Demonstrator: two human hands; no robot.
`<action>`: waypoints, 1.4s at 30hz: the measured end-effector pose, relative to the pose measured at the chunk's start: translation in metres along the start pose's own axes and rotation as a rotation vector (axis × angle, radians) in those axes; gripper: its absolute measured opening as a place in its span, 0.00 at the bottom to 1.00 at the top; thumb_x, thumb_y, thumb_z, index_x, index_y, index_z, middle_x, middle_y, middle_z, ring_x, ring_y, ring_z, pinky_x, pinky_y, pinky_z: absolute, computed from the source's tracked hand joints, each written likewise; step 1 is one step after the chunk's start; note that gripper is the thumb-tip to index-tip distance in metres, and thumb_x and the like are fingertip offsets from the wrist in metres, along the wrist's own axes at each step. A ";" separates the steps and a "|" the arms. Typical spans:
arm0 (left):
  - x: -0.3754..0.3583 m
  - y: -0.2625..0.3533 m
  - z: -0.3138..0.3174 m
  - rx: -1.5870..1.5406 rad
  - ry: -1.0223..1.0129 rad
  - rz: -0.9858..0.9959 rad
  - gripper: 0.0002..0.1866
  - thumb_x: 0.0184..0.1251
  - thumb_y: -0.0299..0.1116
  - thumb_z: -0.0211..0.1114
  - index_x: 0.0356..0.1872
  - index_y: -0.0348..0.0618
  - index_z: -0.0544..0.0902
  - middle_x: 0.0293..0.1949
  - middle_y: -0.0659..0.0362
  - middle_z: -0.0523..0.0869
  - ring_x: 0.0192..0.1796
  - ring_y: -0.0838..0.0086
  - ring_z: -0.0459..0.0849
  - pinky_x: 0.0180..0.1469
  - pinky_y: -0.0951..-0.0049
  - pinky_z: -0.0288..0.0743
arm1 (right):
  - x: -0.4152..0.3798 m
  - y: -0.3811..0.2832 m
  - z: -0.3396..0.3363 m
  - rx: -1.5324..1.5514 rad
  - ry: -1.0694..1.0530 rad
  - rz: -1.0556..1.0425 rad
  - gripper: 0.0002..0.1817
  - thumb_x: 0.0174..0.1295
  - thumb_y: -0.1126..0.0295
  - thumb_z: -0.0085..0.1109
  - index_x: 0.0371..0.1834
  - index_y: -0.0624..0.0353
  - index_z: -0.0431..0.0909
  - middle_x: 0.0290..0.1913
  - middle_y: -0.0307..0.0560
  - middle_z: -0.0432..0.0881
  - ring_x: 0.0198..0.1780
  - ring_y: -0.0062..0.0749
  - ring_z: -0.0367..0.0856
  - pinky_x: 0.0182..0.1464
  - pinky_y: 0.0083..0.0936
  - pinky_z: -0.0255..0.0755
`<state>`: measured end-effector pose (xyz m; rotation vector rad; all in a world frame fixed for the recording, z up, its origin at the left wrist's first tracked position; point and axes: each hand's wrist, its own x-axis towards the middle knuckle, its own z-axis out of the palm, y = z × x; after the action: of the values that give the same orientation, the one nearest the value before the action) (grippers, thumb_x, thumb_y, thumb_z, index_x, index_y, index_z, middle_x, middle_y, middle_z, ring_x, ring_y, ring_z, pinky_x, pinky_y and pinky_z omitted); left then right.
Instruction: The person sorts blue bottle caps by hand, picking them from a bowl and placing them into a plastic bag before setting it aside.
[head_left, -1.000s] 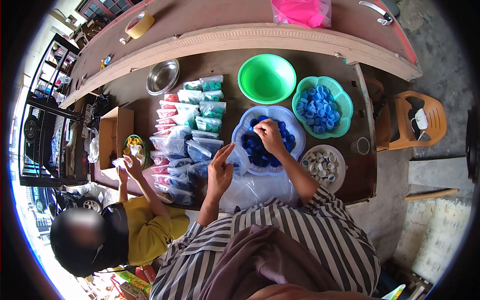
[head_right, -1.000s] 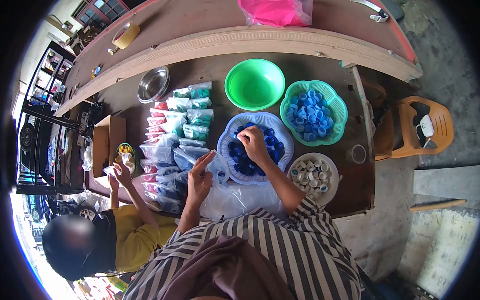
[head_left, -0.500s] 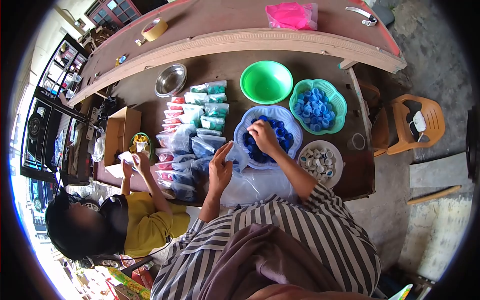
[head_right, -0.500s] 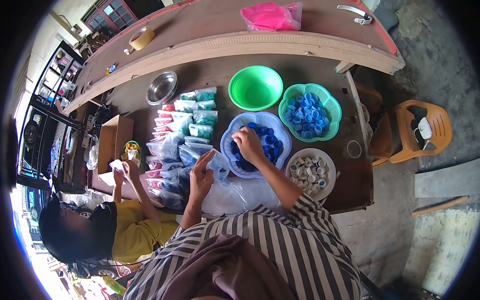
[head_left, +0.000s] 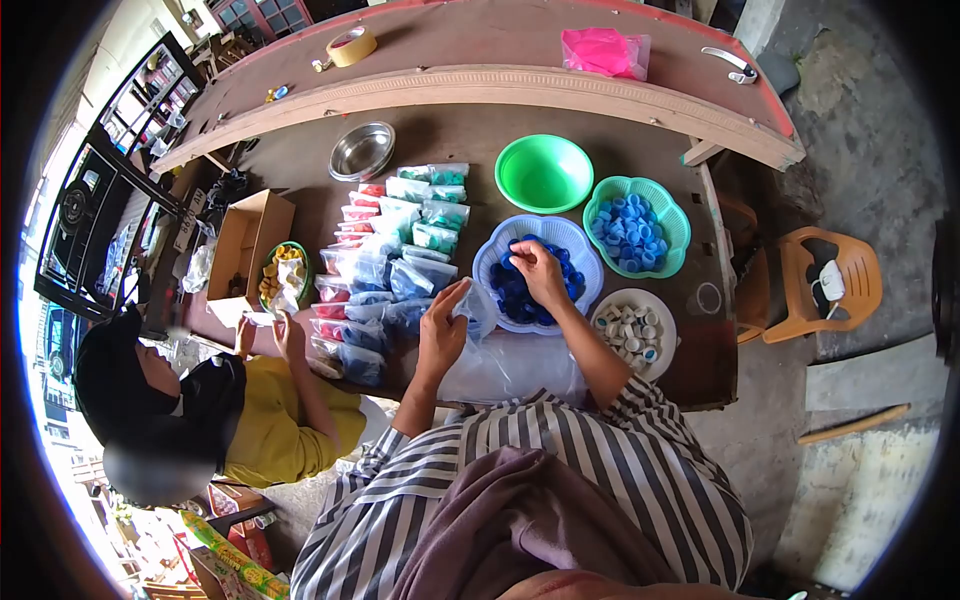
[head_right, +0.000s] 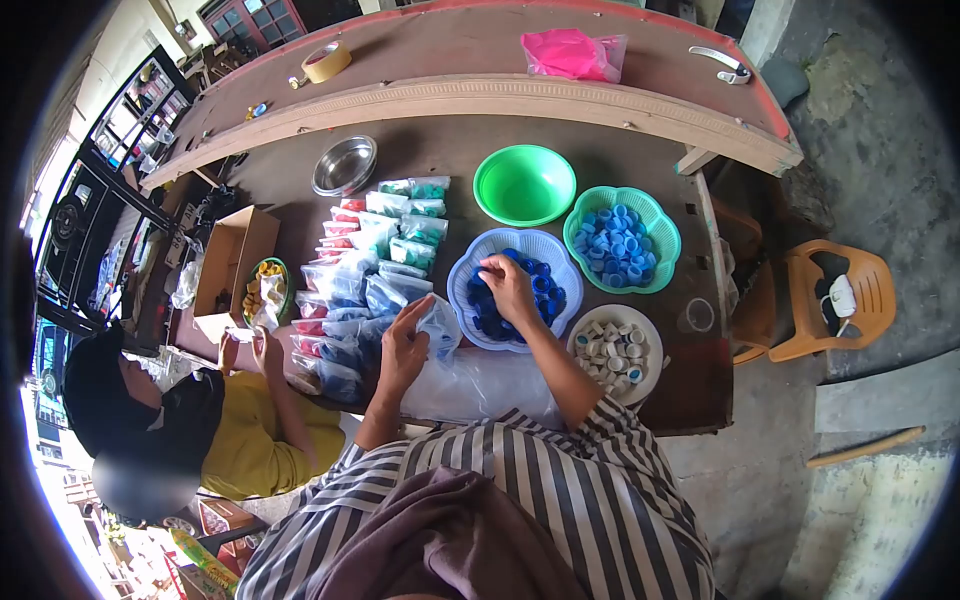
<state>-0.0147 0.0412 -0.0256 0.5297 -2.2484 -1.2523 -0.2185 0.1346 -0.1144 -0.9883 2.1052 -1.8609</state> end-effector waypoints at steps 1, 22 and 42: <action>0.002 0.000 0.002 -0.008 0.002 0.003 0.31 0.51 0.18 0.51 0.61 0.43 0.80 0.59 0.52 0.83 0.24 0.78 0.76 0.32 0.76 0.74 | -0.005 -0.033 -0.002 0.113 0.047 -0.039 0.12 0.59 0.77 0.67 0.44 0.64 0.77 0.41 0.50 0.85 0.39 0.34 0.85 0.44 0.26 0.78; -0.008 0.013 -0.005 0.026 0.000 -0.008 0.32 0.50 0.14 0.53 0.60 0.44 0.81 0.59 0.53 0.83 0.25 0.76 0.77 0.31 0.77 0.71 | -0.042 0.086 0.005 -0.655 -0.155 -0.027 0.17 0.50 0.68 0.74 0.39 0.58 0.77 0.42 0.51 0.81 0.47 0.49 0.80 0.47 0.43 0.75; 0.035 0.014 0.018 0.012 -0.100 -0.054 0.34 0.48 0.13 0.53 0.62 0.45 0.80 0.59 0.53 0.83 0.24 0.80 0.73 0.29 0.79 0.68 | -0.020 -0.065 -0.025 -0.139 -0.111 -0.299 0.12 0.63 0.73 0.64 0.49 0.55 0.79 0.52 0.48 0.80 0.54 0.45 0.77 0.57 0.35 0.68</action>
<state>-0.0543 0.0410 -0.0130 0.5471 -2.3395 -1.3192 -0.1925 0.1658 -0.0551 -1.4749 2.1414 -1.7504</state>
